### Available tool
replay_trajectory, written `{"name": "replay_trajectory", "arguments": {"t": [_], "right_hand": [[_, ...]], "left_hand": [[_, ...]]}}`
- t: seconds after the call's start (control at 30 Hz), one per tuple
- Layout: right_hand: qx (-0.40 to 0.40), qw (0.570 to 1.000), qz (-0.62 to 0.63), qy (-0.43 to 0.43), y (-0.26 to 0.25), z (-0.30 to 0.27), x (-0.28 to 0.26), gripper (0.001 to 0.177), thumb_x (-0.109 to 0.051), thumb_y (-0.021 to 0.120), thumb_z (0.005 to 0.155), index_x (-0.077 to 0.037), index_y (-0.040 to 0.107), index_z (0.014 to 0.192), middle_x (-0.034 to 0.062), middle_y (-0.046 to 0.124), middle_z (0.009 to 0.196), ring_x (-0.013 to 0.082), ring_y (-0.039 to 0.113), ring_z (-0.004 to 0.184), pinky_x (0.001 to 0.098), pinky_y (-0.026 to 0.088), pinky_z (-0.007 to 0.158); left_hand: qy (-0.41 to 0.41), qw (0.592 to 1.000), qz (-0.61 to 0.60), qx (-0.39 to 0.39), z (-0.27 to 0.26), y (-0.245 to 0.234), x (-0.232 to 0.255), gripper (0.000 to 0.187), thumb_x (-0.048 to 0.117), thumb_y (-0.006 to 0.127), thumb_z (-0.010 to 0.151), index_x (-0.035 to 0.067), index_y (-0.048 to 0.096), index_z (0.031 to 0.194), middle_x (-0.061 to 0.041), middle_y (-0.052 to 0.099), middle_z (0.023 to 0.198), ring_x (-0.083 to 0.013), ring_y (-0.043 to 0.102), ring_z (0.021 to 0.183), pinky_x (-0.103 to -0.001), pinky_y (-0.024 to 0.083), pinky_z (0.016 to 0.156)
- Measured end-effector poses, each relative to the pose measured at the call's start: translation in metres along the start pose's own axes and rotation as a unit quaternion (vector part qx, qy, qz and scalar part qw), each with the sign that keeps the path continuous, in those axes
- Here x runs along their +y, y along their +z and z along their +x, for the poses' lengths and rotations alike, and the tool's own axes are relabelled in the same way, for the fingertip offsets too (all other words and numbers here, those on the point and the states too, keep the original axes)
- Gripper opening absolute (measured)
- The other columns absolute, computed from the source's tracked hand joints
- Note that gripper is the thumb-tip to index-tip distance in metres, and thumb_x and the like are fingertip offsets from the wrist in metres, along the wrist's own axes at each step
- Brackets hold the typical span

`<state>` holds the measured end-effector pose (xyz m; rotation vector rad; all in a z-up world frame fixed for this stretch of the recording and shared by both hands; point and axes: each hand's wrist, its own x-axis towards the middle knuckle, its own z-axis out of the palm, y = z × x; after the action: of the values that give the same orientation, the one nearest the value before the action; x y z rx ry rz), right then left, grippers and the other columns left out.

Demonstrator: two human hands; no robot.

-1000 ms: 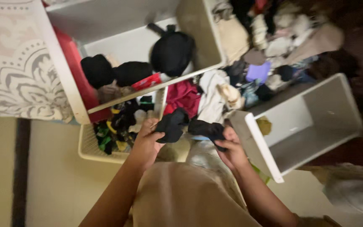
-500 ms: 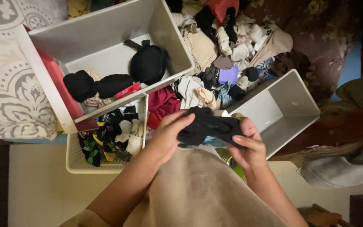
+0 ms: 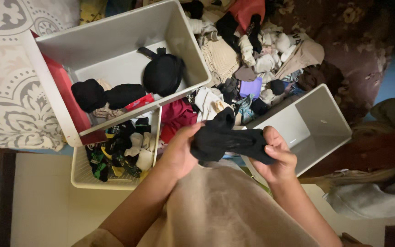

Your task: The person sorts socks from a pile by pairing them and placing them into drawers.

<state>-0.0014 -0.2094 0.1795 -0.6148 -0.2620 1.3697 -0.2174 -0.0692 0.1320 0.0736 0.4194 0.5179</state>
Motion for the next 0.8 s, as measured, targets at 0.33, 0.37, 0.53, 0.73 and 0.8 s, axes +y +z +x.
{"name": "replay_trajectory", "arguments": {"t": [0.33, 0.37, 0.53, 0.73, 0.8], "right_hand": [[-0.158, 0.923, -0.306, 0.173, 0.024, -0.025, -0.057, 0.057, 0.012, 0.073, 0.070, 0.002, 0.054, 0.123, 0.0143, 0.065, 0.121, 0.0217, 0.065, 0.107, 0.0346, 0.054, 0.087], [-0.155, 0.900, -0.378, 0.151, 0.027, -0.021, -0.055, 0.055, 0.012, 0.076, 0.071, 0.002, 0.058, 0.122, 0.0143, 0.066, 0.120, 0.0220, 0.065, 0.110, 0.0349, 0.053, 0.092], [-0.136, 0.693, -0.703, -0.077, 0.036, 0.012, -0.045, 0.041, 0.009, 0.068, 0.071, -0.011, 0.082, 0.104, 0.0057, 0.073, 0.120, 0.0226, 0.069, 0.117, 0.0371, 0.054, 0.104], [-0.158, 0.592, -0.768, -0.184, 0.049, 0.037, -0.051, 0.033, -0.003, 0.083, 0.064, -0.018, 0.083, 0.094, 0.0124, 0.059, 0.144, 0.0405, 0.043, 0.146, 0.0606, 0.020, 0.125], [-0.168, 0.631, -0.733, -0.192, 0.049, 0.039, -0.054, 0.034, -0.002, 0.082, 0.064, -0.017, 0.082, 0.095, 0.0139, 0.056, 0.147, 0.0421, 0.038, 0.149, 0.0582, 0.021, 0.125]], "left_hand": [[0.220, 0.957, 0.177, 0.061, 0.040, -0.001, -0.010, 0.021, 0.012, 0.071, 0.099, 0.012, 0.055, 0.085, 0.005, 0.054, 0.081, -0.0052, 0.050, 0.075, -0.024, 0.042, 0.068], [0.227, 0.963, 0.142, 0.035, 0.041, 0.002, -0.011, 0.029, 0.009, 0.073, 0.099, 0.014, 0.049, 0.085, 0.005, 0.052, 0.083, -0.0049, 0.050, 0.078, -0.025, 0.043, 0.070], [0.152, 0.969, 0.192, 0.018, 0.046, 0.024, -0.011, 0.026, -0.004, 0.060, 0.086, 0.013, 0.046, 0.100, -0.002, 0.056, 0.091, -0.0106, 0.057, 0.081, -0.025, 0.050, 0.070], [0.039, 0.984, 0.170, -0.046, 0.034, 0.046, -0.012, 0.025, -0.003, 0.044, 0.083, 0.011, 0.048, 0.104, -0.009, 0.062, 0.096, -0.0207, 0.066, 0.078, -0.034, 0.055, 0.061], [-0.005, 0.984, 0.175, -0.045, 0.032, 0.043, -0.013, 0.023, 0.000, 0.044, 0.087, 0.009, 0.051, 0.107, -0.010, 0.064, 0.095, -0.0200, 0.065, 0.079, -0.032, 0.053, 0.059]]}}
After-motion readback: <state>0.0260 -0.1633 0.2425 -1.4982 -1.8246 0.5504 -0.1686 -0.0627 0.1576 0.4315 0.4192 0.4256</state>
